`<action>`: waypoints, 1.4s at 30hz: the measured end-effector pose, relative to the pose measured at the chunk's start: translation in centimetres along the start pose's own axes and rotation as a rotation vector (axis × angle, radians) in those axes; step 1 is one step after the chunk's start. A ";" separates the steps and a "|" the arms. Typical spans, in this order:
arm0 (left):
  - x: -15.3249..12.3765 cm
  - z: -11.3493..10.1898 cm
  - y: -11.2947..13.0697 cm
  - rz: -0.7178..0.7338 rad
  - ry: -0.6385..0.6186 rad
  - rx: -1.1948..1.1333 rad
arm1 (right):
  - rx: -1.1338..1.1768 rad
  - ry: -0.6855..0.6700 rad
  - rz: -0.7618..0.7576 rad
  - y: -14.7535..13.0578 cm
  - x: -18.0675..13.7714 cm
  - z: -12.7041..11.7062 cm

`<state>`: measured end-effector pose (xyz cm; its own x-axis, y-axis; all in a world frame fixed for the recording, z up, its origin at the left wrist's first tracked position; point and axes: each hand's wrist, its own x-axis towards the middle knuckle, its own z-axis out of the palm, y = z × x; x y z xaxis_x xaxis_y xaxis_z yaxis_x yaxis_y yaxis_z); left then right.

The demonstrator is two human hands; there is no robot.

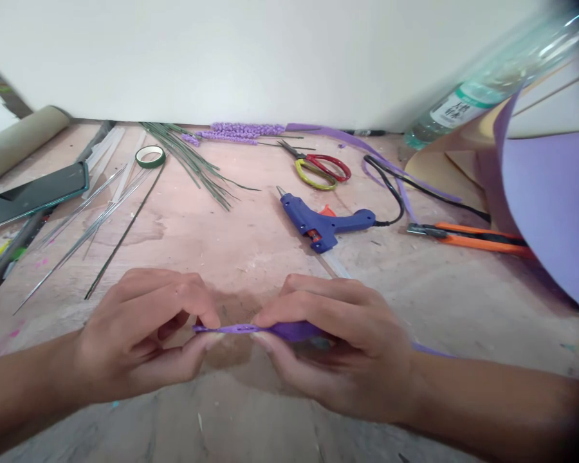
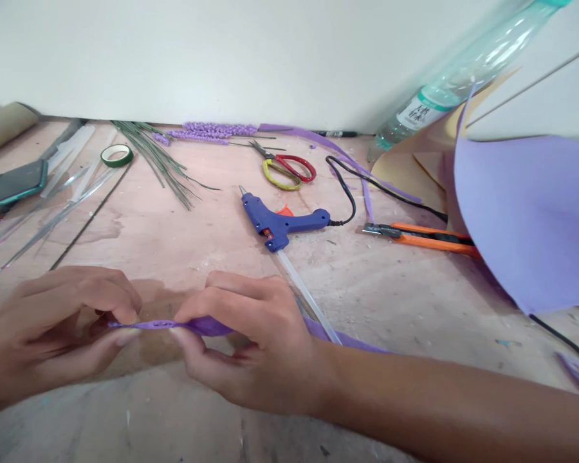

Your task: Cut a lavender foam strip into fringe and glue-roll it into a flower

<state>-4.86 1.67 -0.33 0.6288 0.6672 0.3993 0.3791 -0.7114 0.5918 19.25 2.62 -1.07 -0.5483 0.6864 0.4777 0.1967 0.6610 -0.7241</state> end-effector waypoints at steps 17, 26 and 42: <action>0.3 1.4 1.3 -0.241 0.080 -0.224 | -0.117 -0.044 -0.070 -0.3 -0.4 -0.4; 0.4 1.9 1.6 -0.111 0.176 -0.101 | -0.109 -0.061 -0.045 -0.4 -0.6 -0.2; 0.3 1.8 2.9 -0.137 0.187 0.040 | -0.165 -0.057 -0.146 -0.6 -0.5 -0.2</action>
<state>-2.32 -0.56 0.22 0.4346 0.7848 0.4419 0.4811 -0.6171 0.6227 19.57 1.91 -0.78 -0.6249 0.5647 0.5391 0.2394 0.7959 -0.5561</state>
